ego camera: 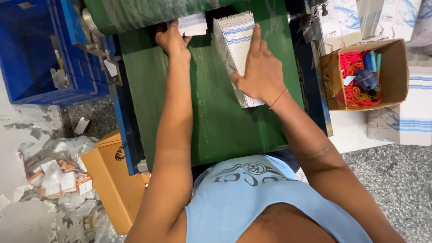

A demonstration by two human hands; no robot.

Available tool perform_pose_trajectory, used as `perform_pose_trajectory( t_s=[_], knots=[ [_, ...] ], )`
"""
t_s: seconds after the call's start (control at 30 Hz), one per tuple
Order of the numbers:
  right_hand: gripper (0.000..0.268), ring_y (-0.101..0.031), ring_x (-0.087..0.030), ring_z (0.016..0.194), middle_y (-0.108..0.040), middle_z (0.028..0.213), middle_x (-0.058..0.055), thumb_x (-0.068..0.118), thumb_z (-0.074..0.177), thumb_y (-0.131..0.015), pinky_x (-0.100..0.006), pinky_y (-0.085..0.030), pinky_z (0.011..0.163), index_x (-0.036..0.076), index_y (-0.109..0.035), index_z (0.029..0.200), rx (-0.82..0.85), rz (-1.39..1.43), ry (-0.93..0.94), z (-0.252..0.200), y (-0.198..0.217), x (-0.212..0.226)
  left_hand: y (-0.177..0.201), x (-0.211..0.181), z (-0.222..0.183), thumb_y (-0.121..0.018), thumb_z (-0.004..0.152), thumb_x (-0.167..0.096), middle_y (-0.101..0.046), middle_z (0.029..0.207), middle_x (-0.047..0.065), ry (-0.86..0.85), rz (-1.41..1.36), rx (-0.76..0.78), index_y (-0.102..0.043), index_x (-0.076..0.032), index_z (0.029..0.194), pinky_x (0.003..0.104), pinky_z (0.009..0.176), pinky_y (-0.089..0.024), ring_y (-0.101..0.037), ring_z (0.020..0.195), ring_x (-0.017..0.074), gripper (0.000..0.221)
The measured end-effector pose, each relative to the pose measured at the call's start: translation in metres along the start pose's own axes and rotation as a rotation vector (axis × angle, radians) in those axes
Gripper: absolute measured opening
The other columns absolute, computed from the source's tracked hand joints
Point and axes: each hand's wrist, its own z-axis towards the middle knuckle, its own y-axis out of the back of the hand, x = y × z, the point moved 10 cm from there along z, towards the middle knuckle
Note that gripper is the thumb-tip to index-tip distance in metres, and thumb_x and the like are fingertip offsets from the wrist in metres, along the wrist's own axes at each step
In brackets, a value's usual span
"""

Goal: The worker is picking up flat-packed cardboard boxes from a conveyor belt, stacking them, and occasionally preparing them for further processing in a manufacturing setting.

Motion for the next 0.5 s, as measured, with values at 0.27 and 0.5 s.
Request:
perform_pose_trajectory(
  t_s=[0.27,0.5],
  knots=[
    [0.120,-0.064,-0.047,0.110,-0.057,0.125,-0.033,0.036,0.072,-0.077,-0.048,-0.057,0.087,-0.014,-0.007,0.157,0.003,0.004,0.009,-0.009,-0.001,0.003,0.016,0.026,0.029,-0.066,0.084,-0.007,-0.075,0.089,0.017,0.086,0.145,-0.250,-0.072,0.005,0.098,0.033,0.049,-0.055,-0.068,0.064,0.0240,0.020],
    [0.123,-0.065,-0.046,0.108,-0.057,0.126,-0.032,0.039,0.071,-0.080,-0.047,-0.057,0.087,-0.014,-0.008,0.156,-0.042,-0.020,0.019,-0.019,0.001,-0.002,0.023,0.004,-0.009,-0.079,0.072,-0.015,-0.070,0.079,0.008,0.021,0.142,-0.149,-0.069,-0.004,0.090,0.031,0.044,-0.052,-0.064,0.058,0.0159,0.023]
  ],
)
